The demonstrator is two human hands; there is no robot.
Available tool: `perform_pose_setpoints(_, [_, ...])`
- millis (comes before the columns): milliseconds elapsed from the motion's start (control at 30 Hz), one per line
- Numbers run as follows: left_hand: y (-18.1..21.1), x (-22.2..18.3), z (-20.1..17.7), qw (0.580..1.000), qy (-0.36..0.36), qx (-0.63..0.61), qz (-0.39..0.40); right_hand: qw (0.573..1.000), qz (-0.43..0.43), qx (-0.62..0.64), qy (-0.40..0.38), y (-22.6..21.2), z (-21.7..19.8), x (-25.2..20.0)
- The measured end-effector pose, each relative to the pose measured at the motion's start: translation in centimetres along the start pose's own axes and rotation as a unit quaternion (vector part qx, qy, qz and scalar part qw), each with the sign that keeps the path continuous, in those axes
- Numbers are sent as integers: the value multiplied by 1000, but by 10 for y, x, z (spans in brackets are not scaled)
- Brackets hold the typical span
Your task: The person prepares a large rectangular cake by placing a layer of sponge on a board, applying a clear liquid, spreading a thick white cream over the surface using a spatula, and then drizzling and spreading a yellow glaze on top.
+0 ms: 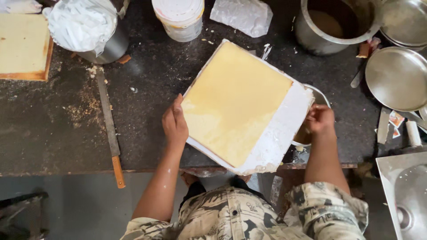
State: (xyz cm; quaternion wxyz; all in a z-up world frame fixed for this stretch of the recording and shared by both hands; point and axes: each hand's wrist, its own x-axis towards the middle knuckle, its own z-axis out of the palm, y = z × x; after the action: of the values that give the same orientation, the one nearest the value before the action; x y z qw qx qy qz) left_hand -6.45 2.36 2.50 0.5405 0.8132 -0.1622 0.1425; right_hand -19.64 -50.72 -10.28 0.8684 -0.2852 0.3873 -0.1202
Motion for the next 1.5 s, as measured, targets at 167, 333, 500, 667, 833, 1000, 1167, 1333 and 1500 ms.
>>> perform_pose_setpoints(167, [2,-4,8,999,37,32,16,988,-25,72,-134,-45,5,-35])
perform_pose_setpoints(333, [13,0,14,996,81,15,-28,980,-74,-117,-145,-23,120,-96])
perform_pose_setpoints(500, [11,10,17,996,87,-16,-21,872,-1,-426,-239,104,268,-140])
perform_pose_setpoints(667, [0,17,21,997,79,-12,-12,880,-98,-393,-246,76,303,-179])
perform_pose_setpoints(833, [-20,32,21,1000,22,3,-18,886,-277,-365,-68,-40,194,-145])
perform_pose_setpoints(1000, [-33,71,24,995,-68,-58,51,942,-117,-312,52,-66,56,-49])
perform_pose_setpoints(1167, [-38,92,36,987,-121,-105,-23,930,0,-333,154,-6,16,5])
perform_pose_setpoints(1333, [-60,102,48,938,-112,-296,-139,987,49,-139,61,-7,19,-1])
perform_pose_setpoints(1500, [-59,95,56,956,-120,-244,-110,983,30,-45,-177,-38,71,-58])
